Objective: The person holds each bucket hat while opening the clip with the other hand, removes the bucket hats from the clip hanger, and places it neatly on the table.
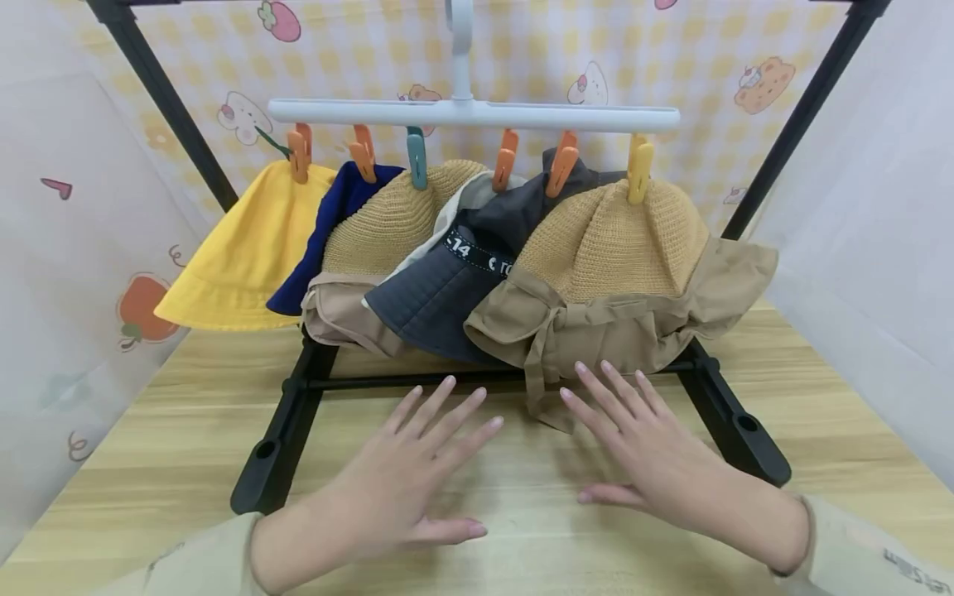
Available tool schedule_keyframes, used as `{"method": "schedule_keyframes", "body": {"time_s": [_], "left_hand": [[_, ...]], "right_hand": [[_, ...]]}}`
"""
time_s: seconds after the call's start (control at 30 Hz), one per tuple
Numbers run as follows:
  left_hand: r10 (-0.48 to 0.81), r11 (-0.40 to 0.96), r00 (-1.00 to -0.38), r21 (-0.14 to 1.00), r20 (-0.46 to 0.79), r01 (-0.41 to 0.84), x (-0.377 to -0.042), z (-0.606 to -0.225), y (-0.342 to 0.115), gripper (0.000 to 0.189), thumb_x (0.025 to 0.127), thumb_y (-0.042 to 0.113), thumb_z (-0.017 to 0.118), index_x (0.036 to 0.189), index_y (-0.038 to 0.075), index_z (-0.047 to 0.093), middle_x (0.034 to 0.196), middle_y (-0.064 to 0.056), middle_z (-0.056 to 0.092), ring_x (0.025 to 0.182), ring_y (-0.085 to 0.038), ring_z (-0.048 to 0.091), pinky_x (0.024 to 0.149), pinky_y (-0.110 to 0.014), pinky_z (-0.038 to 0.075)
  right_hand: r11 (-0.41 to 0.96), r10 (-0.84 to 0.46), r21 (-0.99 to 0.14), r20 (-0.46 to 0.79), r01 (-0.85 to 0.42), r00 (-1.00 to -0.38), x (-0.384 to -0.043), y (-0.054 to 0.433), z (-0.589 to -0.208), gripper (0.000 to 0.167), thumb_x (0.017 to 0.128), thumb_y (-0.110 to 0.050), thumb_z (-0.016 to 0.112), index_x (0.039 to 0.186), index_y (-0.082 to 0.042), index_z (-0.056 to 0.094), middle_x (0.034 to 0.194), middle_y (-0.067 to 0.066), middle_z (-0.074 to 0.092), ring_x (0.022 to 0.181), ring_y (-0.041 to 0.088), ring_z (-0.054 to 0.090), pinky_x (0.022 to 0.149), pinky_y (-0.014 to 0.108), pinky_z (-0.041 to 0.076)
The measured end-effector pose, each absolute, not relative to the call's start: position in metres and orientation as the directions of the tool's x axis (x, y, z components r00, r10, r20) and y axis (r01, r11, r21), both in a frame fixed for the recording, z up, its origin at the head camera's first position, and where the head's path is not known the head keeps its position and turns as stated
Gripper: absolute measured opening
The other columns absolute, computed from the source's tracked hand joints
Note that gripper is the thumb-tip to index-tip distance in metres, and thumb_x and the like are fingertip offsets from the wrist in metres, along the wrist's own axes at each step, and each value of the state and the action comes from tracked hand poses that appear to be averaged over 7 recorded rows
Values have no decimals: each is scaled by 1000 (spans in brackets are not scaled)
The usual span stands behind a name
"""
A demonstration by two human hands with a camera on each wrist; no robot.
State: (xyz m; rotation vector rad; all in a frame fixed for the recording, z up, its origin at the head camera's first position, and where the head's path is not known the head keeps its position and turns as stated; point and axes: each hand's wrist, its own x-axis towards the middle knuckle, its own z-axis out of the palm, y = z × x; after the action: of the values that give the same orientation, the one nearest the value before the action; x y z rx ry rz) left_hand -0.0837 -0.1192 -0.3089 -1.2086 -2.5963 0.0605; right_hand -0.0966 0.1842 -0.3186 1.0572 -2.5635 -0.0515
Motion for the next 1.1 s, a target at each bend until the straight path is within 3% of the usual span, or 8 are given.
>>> {"method": "schedule_keyframes", "body": {"time_s": [0.43,0.57,0.7,0.77,0.87,0.93,1.03,1.1], "left_hand": [[721,638,-521,-145,457,756,-113,-260,-94,87,84,72,37,150,21,15,155,-9,18,139,-36,23,106,-52,32],[680,635,-504,-85,533,768,-127,-250,-84,82,87,70,31,150,19,16,154,-11,21,137,-37,29,103,-52,36],[626,616,-473,-22,620,787,-140,-238,-71,76,91,57,44,149,15,19,151,-16,27,134,-35,34,103,-49,37],[593,604,-464,18,658,797,-148,-231,-64,73,91,47,52,148,13,21,149,-17,29,133,-33,36,104,-47,36],[528,598,-507,125,681,792,-159,-221,-54,70,91,38,56,147,12,24,148,-16,30,132,-31,37,104,-46,36],[483,592,-551,210,680,778,-165,-216,-48,67,92,36,56,147,12,26,148,-13,32,132,-27,36,105,-44,36],[425,581,-627,334,653,742,-174,-211,-39,61,92,33,55,144,12,31,146,-8,36,133,-21,35,107,-39,33],[389,576,-668,398,634,714,-178,-210,-33,58,92,31,56,142,11,34,142,-7,39,132,-18,36,108,-35,32]], "right_hand": [[709,-648,69,455,-702,-610,-105,193,-292,79,81,-55,60,140,-8,39,137,11,47,120,26,49,93,46,45],[683,-632,63,550,-728,-545,-114,194,-277,68,85,-54,56,129,-3,50,121,11,59,107,25,57,87,42,48],[649,-581,33,666,-760,-468,-128,192,-258,56,89,-49,52,117,-1,59,109,12,64,98,26,61,83,40,50],[642,-532,-17,710,-766,-462,-137,191,-246,47,89,-41,56,113,-1,60,108,13,65,99,27,60,87,38,48],[645,-425,-122,763,-755,-487,-155,192,-228,33,87,-24,64,109,1,62,104,14,66,97,25,61,89,31,46],[652,-318,-234,779,-722,-540,-165,192,-216,28,86,-16,65,107,2,62,102,14,66,95,15,60,89,24,44],[647,-115,-450,741,-616,-661,-176,190,-199,28,89,-19,61,109,1,61,103,10,65,91,5,55,84,18,43],[608,19,-601,664,-519,-748,-182,187,-188,35,91,-28,58,115,-3,58,110,6,61,96,2,52,89,20,42]]}}
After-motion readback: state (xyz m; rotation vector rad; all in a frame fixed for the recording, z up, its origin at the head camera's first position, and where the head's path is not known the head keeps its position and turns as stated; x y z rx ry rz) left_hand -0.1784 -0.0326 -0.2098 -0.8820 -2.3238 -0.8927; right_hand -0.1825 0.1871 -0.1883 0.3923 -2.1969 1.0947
